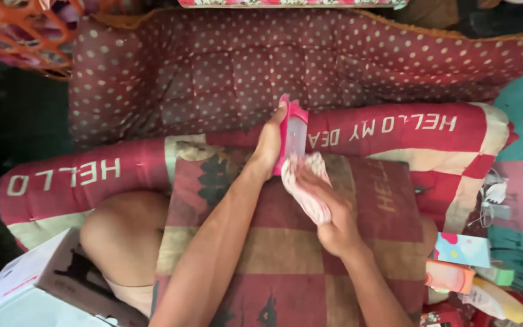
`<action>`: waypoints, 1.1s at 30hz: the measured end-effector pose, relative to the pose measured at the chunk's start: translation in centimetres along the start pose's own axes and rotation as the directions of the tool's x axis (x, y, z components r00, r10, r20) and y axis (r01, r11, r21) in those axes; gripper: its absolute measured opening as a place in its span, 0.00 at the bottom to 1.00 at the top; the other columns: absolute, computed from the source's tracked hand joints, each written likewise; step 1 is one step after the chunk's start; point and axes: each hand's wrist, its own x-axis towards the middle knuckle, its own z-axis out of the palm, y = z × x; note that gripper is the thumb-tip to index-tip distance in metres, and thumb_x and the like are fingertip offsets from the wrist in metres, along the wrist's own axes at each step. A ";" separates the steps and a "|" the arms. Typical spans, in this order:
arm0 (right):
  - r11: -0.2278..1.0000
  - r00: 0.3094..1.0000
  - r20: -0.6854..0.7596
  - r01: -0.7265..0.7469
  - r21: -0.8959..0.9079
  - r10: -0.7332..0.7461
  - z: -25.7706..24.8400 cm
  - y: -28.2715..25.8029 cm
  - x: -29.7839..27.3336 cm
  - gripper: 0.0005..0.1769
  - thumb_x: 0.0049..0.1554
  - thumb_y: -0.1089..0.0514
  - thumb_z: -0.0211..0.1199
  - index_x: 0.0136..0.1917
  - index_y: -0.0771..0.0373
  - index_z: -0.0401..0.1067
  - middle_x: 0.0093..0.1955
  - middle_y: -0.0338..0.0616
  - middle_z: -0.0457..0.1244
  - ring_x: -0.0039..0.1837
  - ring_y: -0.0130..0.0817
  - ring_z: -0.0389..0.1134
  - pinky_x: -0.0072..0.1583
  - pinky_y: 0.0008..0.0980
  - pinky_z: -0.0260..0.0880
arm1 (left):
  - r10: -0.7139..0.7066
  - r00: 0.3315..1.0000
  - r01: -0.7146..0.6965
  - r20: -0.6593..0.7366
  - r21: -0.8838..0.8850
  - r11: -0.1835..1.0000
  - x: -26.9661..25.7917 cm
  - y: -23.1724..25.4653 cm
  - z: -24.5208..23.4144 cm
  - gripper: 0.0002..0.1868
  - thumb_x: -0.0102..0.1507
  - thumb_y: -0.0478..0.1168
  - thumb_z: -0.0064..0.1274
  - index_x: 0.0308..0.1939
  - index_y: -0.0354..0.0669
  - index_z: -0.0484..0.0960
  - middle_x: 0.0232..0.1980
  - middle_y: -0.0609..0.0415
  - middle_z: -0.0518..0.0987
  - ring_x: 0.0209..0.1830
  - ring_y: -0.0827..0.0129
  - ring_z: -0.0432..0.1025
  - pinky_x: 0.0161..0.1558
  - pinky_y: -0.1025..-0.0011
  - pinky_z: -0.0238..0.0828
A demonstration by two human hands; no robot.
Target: Wiping and cleaning cosmetic bottles and containers with a cloth.
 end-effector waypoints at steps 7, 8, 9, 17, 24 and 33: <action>0.905 0.953 -0.055 -0.263 0.335 0.297 -4.8 8.4 -1.2 0.23 0.59 0.63 0.53 0.66 0.72 0.73 0.63 0.51 0.69 0.63 0.37 0.71 0.67 0.36 0.70 | -0.104 0.995 0.104 -0.001 0.075 0.992 -2.6 2.0 1.1 0.33 0.67 0.70 0.37 0.48 0.46 0.80 0.31 0.55 0.77 0.27 0.68 0.71 0.30 0.68 0.70; 0.905 0.954 -0.062 -0.258 0.337 0.295 -5.6 6.5 1.2 0.23 0.59 0.63 0.53 0.66 0.72 0.73 0.63 0.51 0.69 0.63 0.37 0.71 0.67 0.36 0.70 | -0.103 0.995 0.102 0.004 0.082 0.991 -2.5 2.0 1.0 0.33 0.67 0.70 0.37 0.48 0.46 0.80 0.31 0.55 0.77 0.27 0.68 0.71 0.30 0.68 0.70; 0.910 0.956 -0.182 -0.146 0.388 0.231 -6.5 4.5 3.5 0.23 0.60 0.62 0.55 0.67 0.72 0.71 0.64 0.50 0.69 0.64 0.35 0.71 0.67 0.34 0.70 | -0.108 0.994 0.107 0.012 0.049 0.993 -2.5 1.9 0.9 0.32 0.68 0.69 0.38 0.48 0.45 0.79 0.31 0.55 0.77 0.27 0.68 0.71 0.31 0.68 0.70; 0.929 0.905 -0.216 -0.367 0.047 0.368 -0.6 6.0 10.0 0.22 0.54 0.71 0.55 0.61 0.71 0.76 0.59 0.55 0.72 0.59 0.40 0.74 0.62 0.36 0.75 | -0.060 0.998 0.060 -0.004 0.028 0.998 -1.6 0.8 0.3 0.30 0.69 0.63 0.37 0.58 0.46 0.80 0.43 0.53 0.82 0.38 0.66 0.76 0.41 0.67 0.75; 0.997 0.992 -0.109 -0.066 -0.041 0.061 2.2 0.0 2.1 0.34 0.53 0.76 0.42 0.71 0.69 0.67 0.76 0.57 0.60 0.80 0.44 0.59 0.78 0.38 0.57 | 0.042 0.997 -0.041 -0.060 0.015 0.999 0.4 -1.2 -1.8 0.36 0.71 0.62 0.36 0.69 0.35 0.71 0.57 0.54 0.81 0.53 0.67 0.76 0.60 0.68 0.70; 0.959 0.973 -0.047 -0.212 0.188 0.224 -4.0 4.4 -1.7 0.23 0.57 0.63 0.54 0.65 0.70 0.73 0.64 0.50 0.69 0.66 0.36 0.70 0.69 0.36 0.68 | -0.035 0.996 0.048 -0.079 0.166 0.985 -2.5 2.0 1.2 0.35 0.69 0.67 0.37 0.59 0.42 0.78 0.35 0.55 0.76 0.28 0.70 0.69 0.31 0.67 0.69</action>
